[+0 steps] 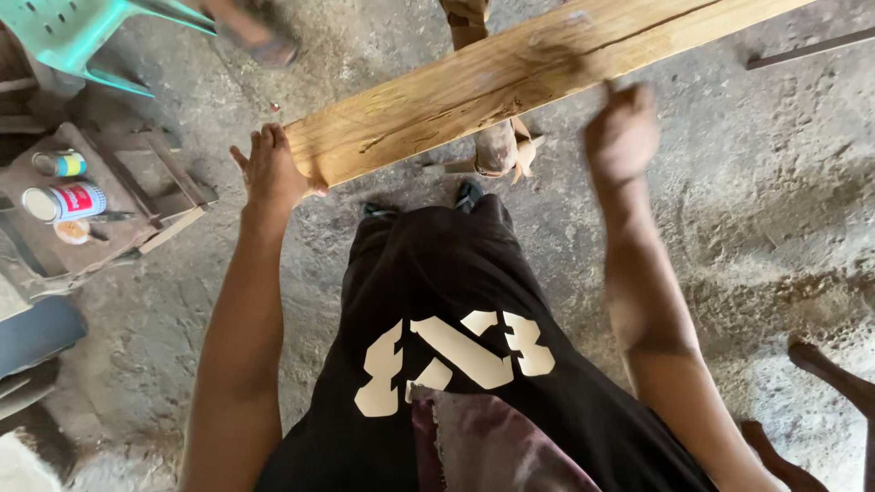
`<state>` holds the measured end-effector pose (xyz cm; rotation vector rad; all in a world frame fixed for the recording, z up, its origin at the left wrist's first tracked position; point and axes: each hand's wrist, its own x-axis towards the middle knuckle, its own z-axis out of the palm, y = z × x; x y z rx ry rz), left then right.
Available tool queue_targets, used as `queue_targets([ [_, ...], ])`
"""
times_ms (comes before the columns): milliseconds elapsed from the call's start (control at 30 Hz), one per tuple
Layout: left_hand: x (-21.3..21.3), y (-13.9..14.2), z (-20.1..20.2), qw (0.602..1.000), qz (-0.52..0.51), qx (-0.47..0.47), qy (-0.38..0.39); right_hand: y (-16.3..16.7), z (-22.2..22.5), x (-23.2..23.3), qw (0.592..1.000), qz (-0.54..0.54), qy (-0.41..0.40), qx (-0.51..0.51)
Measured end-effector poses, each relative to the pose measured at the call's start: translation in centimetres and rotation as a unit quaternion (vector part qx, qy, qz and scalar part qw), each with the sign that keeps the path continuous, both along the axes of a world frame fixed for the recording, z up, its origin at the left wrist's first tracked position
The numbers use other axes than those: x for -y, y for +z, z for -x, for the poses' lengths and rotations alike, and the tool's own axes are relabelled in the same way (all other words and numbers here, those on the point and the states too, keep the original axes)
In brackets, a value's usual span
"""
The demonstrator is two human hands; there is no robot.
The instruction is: The person holds a long wooden plank across supports and first scrapes along its cracks and holes with a small knife. They then scoop dark paste from a can and press it into the defects, and finally squeeze paste from a tube onto the plank and spread it over the filled spots with the knife.
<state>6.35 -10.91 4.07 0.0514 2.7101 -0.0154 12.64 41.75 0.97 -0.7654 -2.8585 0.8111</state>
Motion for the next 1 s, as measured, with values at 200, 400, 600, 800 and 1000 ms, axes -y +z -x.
queue_targets([
  [200, -0.2, -0.2, 0.0, 1.0, 0.002, -0.002, 0.0, 0.3, -0.7, 0.1, 0.952, -0.247, 0.166, -0.071],
  [400, 0.4, -0.6, -0.1, 1.0, 0.008, -0.012, -0.016, 1.9, 0.4, -1.5, 0.996, -0.072, 0.017, -0.056],
  [600, 1.2, -0.4, -0.4, 0.998, -0.015, -0.035, -0.051, 3.6, -2.3, -5.5, 0.961, -0.166, 0.025, -0.22],
  [800, 1.2, -0.1, -0.2, 0.997, -0.012, -0.06, -0.055, 6.7, -7.0, 4.2, 0.979, -0.017, 0.004, -0.201],
  [1000, 0.6, 0.6, 0.0, 0.997, -0.015, -0.05, -0.055, 8.1, -7.6, 2.7, 0.985, -0.079, 0.051, -0.142],
])
